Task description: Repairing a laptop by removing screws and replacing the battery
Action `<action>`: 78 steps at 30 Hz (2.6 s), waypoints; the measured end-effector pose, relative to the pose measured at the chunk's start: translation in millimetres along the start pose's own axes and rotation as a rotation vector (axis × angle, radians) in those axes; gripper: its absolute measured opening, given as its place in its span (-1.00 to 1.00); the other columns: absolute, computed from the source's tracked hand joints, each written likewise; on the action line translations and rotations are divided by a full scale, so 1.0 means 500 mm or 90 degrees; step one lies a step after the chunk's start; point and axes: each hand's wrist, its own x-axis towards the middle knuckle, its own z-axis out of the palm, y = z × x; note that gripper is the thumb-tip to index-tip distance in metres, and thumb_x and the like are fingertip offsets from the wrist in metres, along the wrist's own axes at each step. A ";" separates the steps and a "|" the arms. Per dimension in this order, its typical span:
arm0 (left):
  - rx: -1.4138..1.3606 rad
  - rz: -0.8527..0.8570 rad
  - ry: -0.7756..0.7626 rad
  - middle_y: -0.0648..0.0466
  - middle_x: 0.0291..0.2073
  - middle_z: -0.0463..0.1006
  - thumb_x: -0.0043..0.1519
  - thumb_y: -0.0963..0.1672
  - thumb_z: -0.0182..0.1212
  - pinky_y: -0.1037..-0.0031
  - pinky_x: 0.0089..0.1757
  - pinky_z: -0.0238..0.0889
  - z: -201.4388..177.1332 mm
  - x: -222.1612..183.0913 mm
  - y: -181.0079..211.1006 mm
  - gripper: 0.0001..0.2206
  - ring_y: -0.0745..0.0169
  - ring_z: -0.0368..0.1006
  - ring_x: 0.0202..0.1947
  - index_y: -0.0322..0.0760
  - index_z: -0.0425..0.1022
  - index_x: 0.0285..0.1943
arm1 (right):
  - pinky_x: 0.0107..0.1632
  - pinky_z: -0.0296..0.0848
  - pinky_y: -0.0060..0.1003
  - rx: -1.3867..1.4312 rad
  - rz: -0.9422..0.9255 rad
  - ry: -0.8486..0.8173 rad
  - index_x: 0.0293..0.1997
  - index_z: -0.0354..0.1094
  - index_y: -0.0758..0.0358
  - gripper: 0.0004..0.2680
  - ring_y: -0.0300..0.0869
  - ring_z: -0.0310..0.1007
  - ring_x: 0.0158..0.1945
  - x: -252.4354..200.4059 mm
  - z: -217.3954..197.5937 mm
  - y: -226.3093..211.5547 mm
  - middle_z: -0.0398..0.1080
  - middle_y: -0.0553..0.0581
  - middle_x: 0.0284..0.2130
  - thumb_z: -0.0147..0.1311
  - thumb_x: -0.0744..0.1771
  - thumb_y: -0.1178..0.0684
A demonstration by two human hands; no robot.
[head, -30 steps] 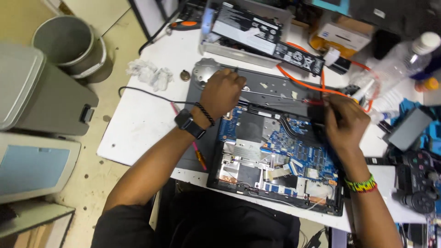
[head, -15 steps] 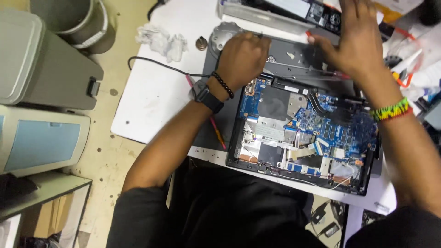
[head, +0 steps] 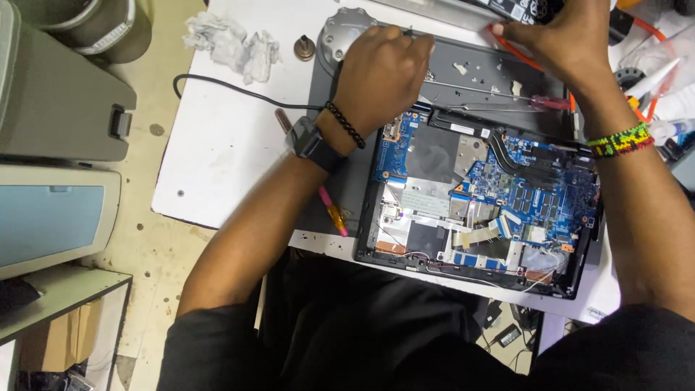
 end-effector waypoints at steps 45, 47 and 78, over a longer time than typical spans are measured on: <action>-0.166 0.147 -0.462 -0.29 0.27 0.29 0.21 0.22 0.23 0.14 0.26 0.30 -0.302 0.003 0.282 -0.11 -0.10 0.26 0.26 -0.65 0.23 0.42 | 0.22 0.45 -0.06 0.129 0.131 -0.019 0.11 0.43 0.43 -0.66 0.09 0.50 0.09 -0.486 -0.292 -0.373 0.51 0.30 0.04 0.30 0.27 0.08; -0.128 0.121 -0.490 -0.25 0.52 0.00 0.18 0.27 0.24 0.12 0.16 0.45 -0.303 -0.036 0.274 -0.01 -0.18 0.20 0.42 -0.56 0.07 0.53 | 0.19 0.40 -0.03 0.167 0.086 -0.055 0.17 0.38 0.41 -0.68 0.06 0.46 0.11 -0.494 -0.290 -0.371 0.48 0.25 0.04 0.16 0.34 0.03; -0.099 0.204 -0.286 -0.32 0.12 0.53 0.30 0.22 0.39 0.14 0.02 0.62 -0.346 -0.115 0.242 -0.49 -0.17 0.59 0.00 -0.22 0.46 -0.11 | 0.00 0.48 -0.17 -0.013 -0.049 -0.041 -0.11 0.49 0.24 -0.85 0.01 0.58 -0.09 -0.585 -0.215 -0.451 0.54 0.14 -0.11 0.36 0.32 0.08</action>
